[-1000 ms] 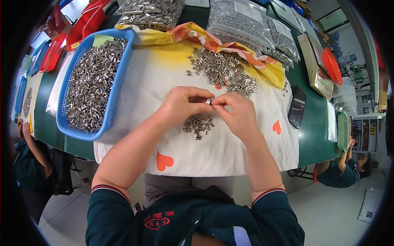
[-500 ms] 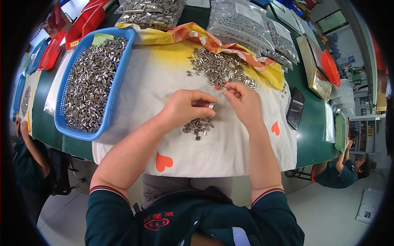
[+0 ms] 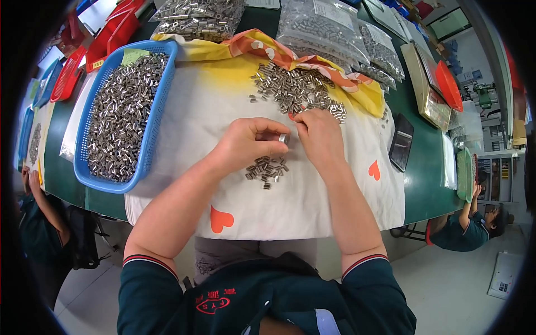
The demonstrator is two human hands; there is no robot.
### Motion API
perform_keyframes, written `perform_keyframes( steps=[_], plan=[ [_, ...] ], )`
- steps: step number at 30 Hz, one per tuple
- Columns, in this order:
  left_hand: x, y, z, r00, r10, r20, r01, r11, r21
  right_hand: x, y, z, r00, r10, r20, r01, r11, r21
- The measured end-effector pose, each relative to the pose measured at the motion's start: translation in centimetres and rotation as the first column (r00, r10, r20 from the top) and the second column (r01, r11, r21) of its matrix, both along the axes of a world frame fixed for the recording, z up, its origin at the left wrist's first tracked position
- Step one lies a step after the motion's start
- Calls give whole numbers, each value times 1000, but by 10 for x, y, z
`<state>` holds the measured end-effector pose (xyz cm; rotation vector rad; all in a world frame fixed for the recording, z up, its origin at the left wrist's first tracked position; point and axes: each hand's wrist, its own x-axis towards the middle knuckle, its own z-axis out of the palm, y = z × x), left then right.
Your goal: Inspecting and sorting small metal buckle components on a workstation.
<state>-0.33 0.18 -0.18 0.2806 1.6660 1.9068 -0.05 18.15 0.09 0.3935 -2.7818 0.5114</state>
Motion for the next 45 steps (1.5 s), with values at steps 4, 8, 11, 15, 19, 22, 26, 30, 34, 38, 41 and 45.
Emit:
perform_keyframes(
  steps=[4, 8, 11, 15, 19, 22, 26, 30, 34, 38, 41, 45],
  plan=[
    [-1, -1, -2, 999, 32, 0, -32, 998, 50, 3, 0, 5, 1000, 23, 18, -23, 1000, 5],
    [0, 0, -1, 1000, 24, 20, -25, 997, 76, 5, 1, 2, 998, 28, 48, -29, 999, 22],
    [-1, -2, -1, 1000, 20, 12, -21, 997, 75, 10, -2, 3, 1000, 11, 25, -7, 990, -140],
    [-3, -4, -2, 997, 69, 17, -71, 993, 99, 20, -6, 22, 947, 166, 274, 81, 705, -705],
    [-3, -4, -3, 997, 79, -22, -76, 991, 112, 19, -6, 21, 912, 323, 253, -36, 677, -735],
    [-4, -3, -8, 998, 56, -15, -53, 988, 142, 22, -9, 22, 904, 294, 309, 35, 672, -740],
    [-2, -1, -8, 999, 46, -24, -44, 994, 103, 26, -14, 27, 955, 213, 208, -62, 827, -559],
    [0, -1, 2, 996, 70, -48, -68, 997, 40, 26, -15, 25, 974, 197, 113, -124, 880, -459],
    [-1, -5, -3, 1000, -9, 1, 9, 996, 89, 21, -1, 31, 901, 261, 346, 40, 745, -666],
    [-2, 0, -4, 998, -9, -57, 10, 1000, 8, 12, 9, 23, 845, 230, 483, 170, 741, -650],
    [0, -1, -3, 997, 7, -74, -8, 1000, -10, 10, 12, 23, 855, 246, 458, 201, 657, -727],
    [-3, -2, -2, 999, 30, 12, -31, 996, 87, 12, 11, 22, 829, 332, 450, 167, 620, -766]
  ],
)
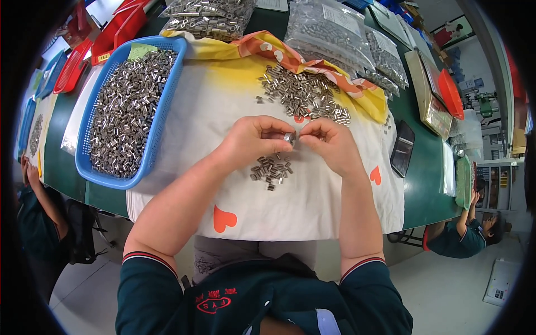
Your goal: Inspecting and sorting small metal buckle components on a workstation.
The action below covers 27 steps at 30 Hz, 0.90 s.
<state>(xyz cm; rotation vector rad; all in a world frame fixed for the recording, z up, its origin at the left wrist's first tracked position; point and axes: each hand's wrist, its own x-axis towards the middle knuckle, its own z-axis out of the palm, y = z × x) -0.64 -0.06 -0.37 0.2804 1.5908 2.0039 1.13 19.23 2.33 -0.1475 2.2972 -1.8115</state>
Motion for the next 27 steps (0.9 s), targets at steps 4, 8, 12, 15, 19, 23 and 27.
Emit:
perform_keyframes(
  steps=[4, 8, 12, 15, 19, 23, 27],
  plan=[
    [1, 0, 1, 1000, 9, -10, -9, 999, 38, 1, -5, -2, 999, 43, 24, -44, 998, 36],
    [0, -3, 3, 998, -61, -20, 60, 997, -37, 1, -4, -3, 984, 63, 164, -47, 994, -102],
    [3, 3, -1, 991, -49, -126, 37, 995, -97, -1, 1, -2, 984, 39, 174, -35, 999, -24],
    [4, 3, 1, 974, -95, -204, 57, 981, -184, -4, 2, -1, 970, -218, -109, 241, 927, 289],
    [4, 0, 4, 982, -130, -138, 109, 983, -149, -14, -8, -19, 760, 140, -634, 386, 688, 615],
    [2, -3, 4, 977, -158, -142, 136, 979, -155, -16, -11, -23, 802, 191, -566, 349, 620, 703],
    [-5, -6, 1, 996, -77, 34, 74, 993, 93, -13, -10, -20, 833, 199, -516, 313, 599, 737]
  ],
)
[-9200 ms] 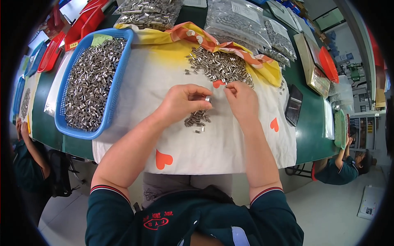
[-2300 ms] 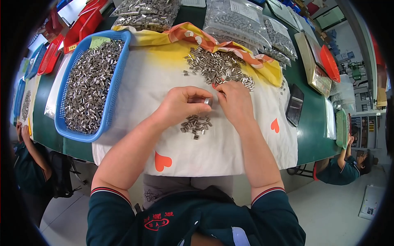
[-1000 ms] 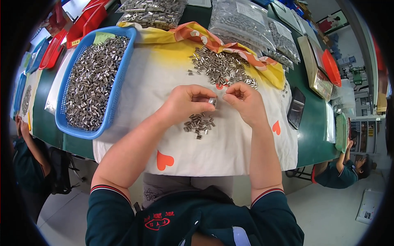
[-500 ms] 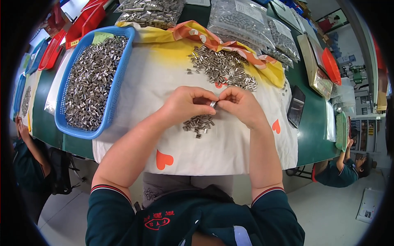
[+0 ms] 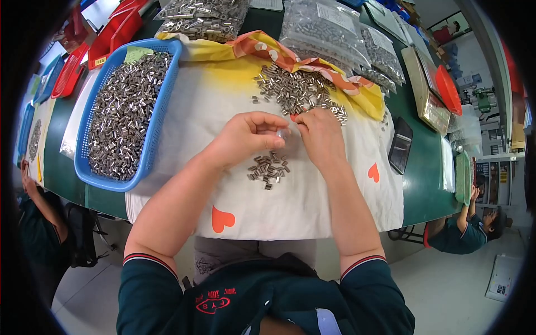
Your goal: Inspecting and sorting small metal buckle components on a workstation.
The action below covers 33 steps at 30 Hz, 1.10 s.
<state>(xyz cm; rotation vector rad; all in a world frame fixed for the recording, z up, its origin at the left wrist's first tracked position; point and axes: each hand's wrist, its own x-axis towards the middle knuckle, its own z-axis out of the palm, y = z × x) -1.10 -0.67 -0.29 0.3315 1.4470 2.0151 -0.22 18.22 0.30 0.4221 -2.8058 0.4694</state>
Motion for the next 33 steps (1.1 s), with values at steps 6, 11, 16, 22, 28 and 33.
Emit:
perform_keyframes(
  steps=[6, 11, 16, 22, 28, 33],
  plan=[
    [0, -1, -4, 963, 33, 269, -94, 972, 215, 12, -4, 16, 982, 9, 186, 86, 865, -494],
    [2, 2, -2, 980, 70, 184, -100, 983, 155, 21, -7, 20, 947, 249, 204, 17, 596, -803],
    [4, 4, 2, 992, 114, -52, -116, 993, -33, 26, -10, 33, 948, 193, 252, 3, 788, -615],
    [7, 7, 1, 980, 167, -104, -174, 983, -63, 32, -22, 31, 993, 108, -38, -114, 919, -377],
    [5, 5, 2, 989, 97, -112, -110, 987, -118, 28, -4, 34, 939, 224, 261, -44, 831, -554],
    [7, 7, 1, 992, 78, -100, -91, 987, -134, 21, 6, 32, 948, 100, 302, 93, 820, -565]
  ],
)
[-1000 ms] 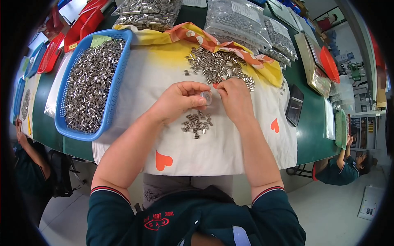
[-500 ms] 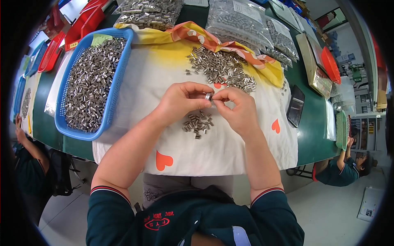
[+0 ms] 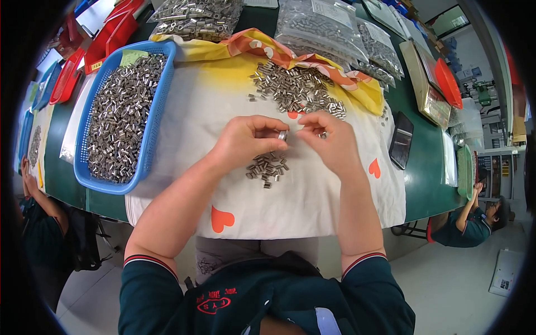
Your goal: Inspecting and sorting small metal buckle components on a workstation.
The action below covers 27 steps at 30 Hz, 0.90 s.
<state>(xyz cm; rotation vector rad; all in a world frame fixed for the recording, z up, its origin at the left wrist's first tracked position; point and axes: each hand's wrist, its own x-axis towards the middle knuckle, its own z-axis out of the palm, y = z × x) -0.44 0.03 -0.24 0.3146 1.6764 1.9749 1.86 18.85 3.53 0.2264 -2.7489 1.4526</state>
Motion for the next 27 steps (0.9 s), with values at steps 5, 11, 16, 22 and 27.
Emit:
perform_keyframes(
  steps=[5, 11, 16, 22, 27],
  plan=[
    [0, 1, 2, 999, -28, 35, 29, 999, -30, -7, 21, -5, 993, 2, -119, 44, 920, 390],
    [1, 3, 0, 1000, -26, 13, 26, 999, -37, -11, 7, -20, 977, 71, -203, 62, 811, 581],
    [1, 0, -1, 999, -32, 38, 33, 999, -9, -11, 10, -23, 973, 90, -213, 29, 867, 497],
    [1, 1, -3, 999, -46, 10, 46, 997, -62, -7, 15, -13, 989, 18, -146, 55, 876, 479],
    [10, 5, -1, 890, -135, -436, 76, 986, -151, -9, 6, -20, 981, 77, -176, 34, 833, 553]
  ],
)
